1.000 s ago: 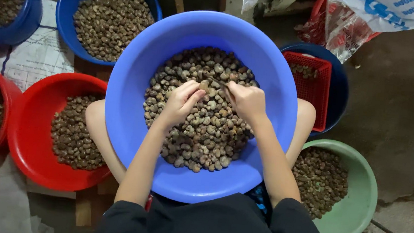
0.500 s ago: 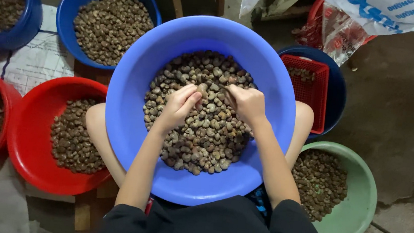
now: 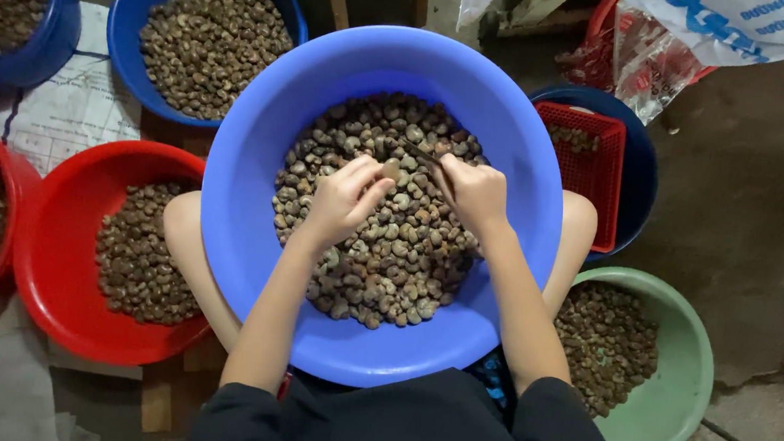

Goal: Peeling the outer layer of nuts using a small knife while sitting on the floor surrounded by basins

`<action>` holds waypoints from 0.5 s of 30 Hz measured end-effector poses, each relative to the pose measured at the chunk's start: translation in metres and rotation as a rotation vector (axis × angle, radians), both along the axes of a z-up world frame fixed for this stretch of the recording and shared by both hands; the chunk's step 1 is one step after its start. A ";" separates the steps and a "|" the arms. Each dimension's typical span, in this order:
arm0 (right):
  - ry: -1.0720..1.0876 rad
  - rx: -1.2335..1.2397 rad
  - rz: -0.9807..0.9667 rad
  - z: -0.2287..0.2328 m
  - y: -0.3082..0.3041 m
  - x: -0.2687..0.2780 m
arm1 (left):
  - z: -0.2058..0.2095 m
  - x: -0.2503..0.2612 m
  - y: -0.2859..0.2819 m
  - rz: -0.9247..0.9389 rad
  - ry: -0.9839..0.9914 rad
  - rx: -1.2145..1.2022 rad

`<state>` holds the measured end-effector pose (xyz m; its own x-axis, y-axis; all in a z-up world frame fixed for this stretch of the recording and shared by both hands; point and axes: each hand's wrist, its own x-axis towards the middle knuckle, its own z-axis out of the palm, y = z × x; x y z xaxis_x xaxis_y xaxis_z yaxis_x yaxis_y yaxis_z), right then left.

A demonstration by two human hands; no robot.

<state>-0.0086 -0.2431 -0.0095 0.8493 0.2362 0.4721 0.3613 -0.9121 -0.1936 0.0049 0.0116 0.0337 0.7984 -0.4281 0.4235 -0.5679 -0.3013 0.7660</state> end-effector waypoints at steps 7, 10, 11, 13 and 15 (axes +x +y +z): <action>0.474 1.007 0.112 0.016 0.050 -0.012 | -0.051 -0.001 -0.012 0.105 -0.451 0.369; 0.555 1.164 0.133 0.012 0.050 -0.011 | -0.054 -0.004 -0.015 0.175 -0.508 0.343; 0.576 1.221 0.131 0.011 0.047 -0.010 | -0.053 -0.004 -0.017 0.194 -0.473 0.324; 0.598 1.277 0.129 0.016 0.045 -0.011 | -0.042 -0.009 -0.021 0.212 -0.439 0.305; 0.621 1.413 0.147 0.026 0.047 -0.013 | -0.024 -0.017 -0.024 0.091 0.205 -0.118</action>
<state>-0.0218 -0.1966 0.0166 0.9994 0.0138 -0.0302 -0.0322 0.1710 -0.9848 -0.0117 -0.0126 0.0100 0.9057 -0.3076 0.2916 -0.3718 -0.2462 0.8951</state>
